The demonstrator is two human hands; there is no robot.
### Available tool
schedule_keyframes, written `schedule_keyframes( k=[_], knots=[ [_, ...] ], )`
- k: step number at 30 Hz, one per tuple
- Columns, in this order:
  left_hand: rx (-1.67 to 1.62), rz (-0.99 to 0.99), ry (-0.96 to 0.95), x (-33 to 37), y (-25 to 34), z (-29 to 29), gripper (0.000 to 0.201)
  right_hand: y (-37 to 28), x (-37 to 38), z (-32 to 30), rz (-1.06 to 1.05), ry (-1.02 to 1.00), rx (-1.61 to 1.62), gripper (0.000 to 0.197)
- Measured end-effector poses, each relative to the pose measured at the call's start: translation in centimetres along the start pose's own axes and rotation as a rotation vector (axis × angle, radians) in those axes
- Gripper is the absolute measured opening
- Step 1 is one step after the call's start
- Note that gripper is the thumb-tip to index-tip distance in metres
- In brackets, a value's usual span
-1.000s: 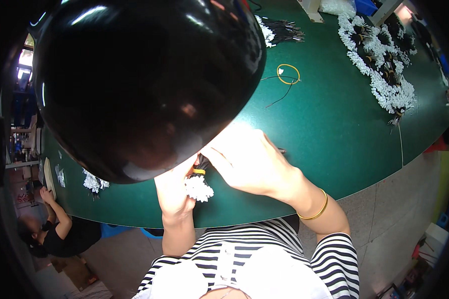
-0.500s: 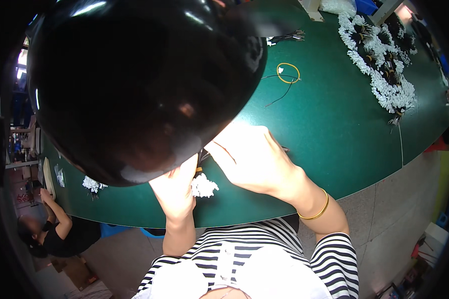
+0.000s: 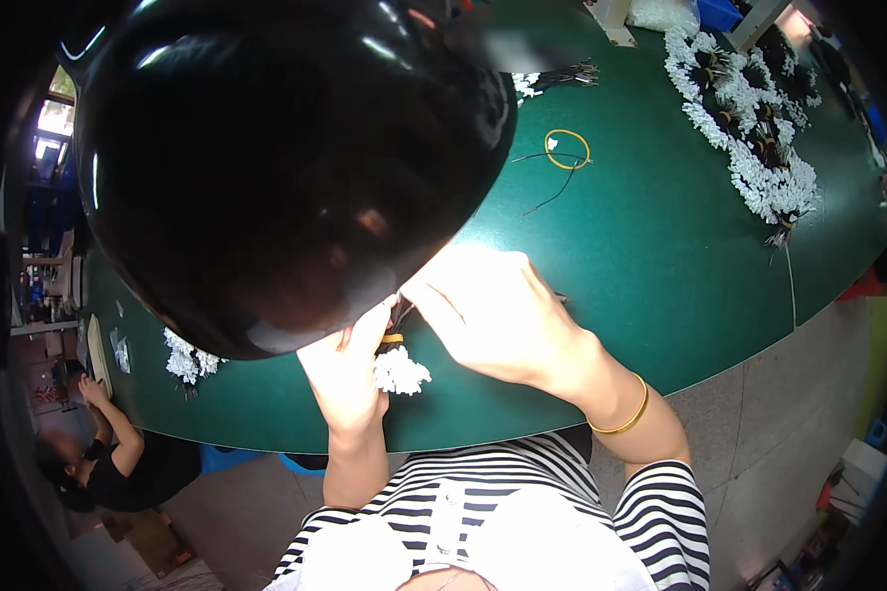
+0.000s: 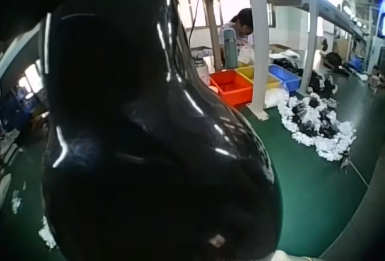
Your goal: Assembling small white floral-shaped components by hand and using a tool at a workbench.
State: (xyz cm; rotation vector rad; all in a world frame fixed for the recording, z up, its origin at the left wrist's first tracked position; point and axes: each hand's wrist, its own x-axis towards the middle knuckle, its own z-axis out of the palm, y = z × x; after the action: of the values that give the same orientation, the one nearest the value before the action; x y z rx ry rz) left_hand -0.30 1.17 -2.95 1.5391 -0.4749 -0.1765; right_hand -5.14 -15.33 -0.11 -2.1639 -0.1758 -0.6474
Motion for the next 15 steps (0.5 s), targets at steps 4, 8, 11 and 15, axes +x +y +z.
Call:
schedule_keyframes(
  k=[4, 8, 11, 15],
  knots=[
    [-0.094, -0.13, 0.137, 0.0, 0.0, 0.6, 0.01, -0.4, 0.4, -0.4, -0.06, 0.01, 0.001, 0.008],
    [-0.425, -0.225, 0.213, 0.3, 1.4, 1.3, 0.011, -0.4, 0.4, -0.4, 0.055, -0.026, 0.007, 0.007],
    [-0.64, -0.289, 0.178, 0.8, 2.2, 1.4, 0.011, -0.4, 0.2, 0.0, 0.113, 0.048, 0.173, 0.008],
    [-0.755, -0.3, -0.044, 1.0, 2.4, 0.6, 0.012, -1.7, 0.8, -1.2, 0.066, -0.005, 0.046, 0.008]
  ],
)
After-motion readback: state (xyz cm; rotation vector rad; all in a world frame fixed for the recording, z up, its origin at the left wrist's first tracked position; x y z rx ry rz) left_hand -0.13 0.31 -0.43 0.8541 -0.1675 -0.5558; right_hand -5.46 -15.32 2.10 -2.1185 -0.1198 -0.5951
